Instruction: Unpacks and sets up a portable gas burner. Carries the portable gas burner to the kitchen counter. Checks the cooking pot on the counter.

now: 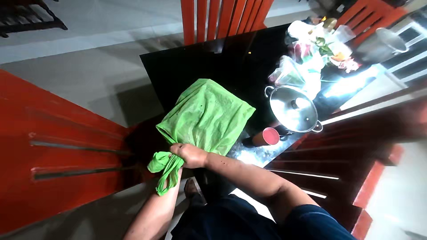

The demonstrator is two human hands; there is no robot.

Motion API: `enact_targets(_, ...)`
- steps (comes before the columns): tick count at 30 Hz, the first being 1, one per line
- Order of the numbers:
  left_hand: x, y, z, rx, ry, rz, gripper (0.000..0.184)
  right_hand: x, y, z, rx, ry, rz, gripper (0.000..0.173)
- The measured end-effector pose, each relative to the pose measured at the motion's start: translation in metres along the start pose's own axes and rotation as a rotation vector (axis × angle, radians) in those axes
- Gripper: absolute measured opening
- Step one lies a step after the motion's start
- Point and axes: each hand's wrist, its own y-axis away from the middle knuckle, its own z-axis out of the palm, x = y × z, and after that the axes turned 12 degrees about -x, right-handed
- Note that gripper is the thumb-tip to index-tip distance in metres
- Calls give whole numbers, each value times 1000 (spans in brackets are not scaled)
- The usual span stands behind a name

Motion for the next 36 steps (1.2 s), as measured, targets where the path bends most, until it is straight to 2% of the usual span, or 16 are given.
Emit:
enact_targets(4,23,12,-5,-110,701,-169,28,14,14,6,-87,37,112,33)
enact_targets(6,-34,-1,-6,-200,920,-69,24,19,20,5,-89,59,146,34)
enact_targets(7,-76,-15,-1,-292,984,79,23,21,23,4,-82,67,157,33)
enact_targets(8,-126,-32,8,-376,964,311,25,24,25,3,-73,73,167,33)
enact_targets(9,-146,-39,11,-412,859,408,28,27,28,2,-67,81,179,32)
enact_targets(12,-57,-23,-6,-330,715,-90,35,35,39,-2,-34,83,228,30)
enact_targets(13,-34,-33,1,-266,641,-156,35,37,43,-3,-12,79,242,29)
enact_targets(14,-32,-48,9,-225,564,-119,42,38,48,-4,10,88,253,27)
enact_targets(18,-40,-70,16,-122,3,199,110,32,69,-13,128,102,274,27)
enact_targets(19,-35,-69,17,-89,-136,284,114,28,76,-18,150,86,288,36)
enact_targets(22,-18,-71,20,-129,-443,469,85,5,99,-37,152,76,388,49)
enact_targets(25,-3,-84,22,-226,-482,586,31,-12,130,-58,139,132,419,27)
enact_targets(28,14,-94,17,-199,-273,680,25,-28,159,-77,250,159,457,22)
enact_targets(30,27,-99,9,-155,-142,619,23,-34,173,-88,369,189,497,26)
enact_targets(33,40,-103,-5,-87,18,515,25,-37,184,-99,647,352,507,15)
enact_targets(36,47,-102,-9,-87,73,538,27,-44,175,-100,866,424,408,12)
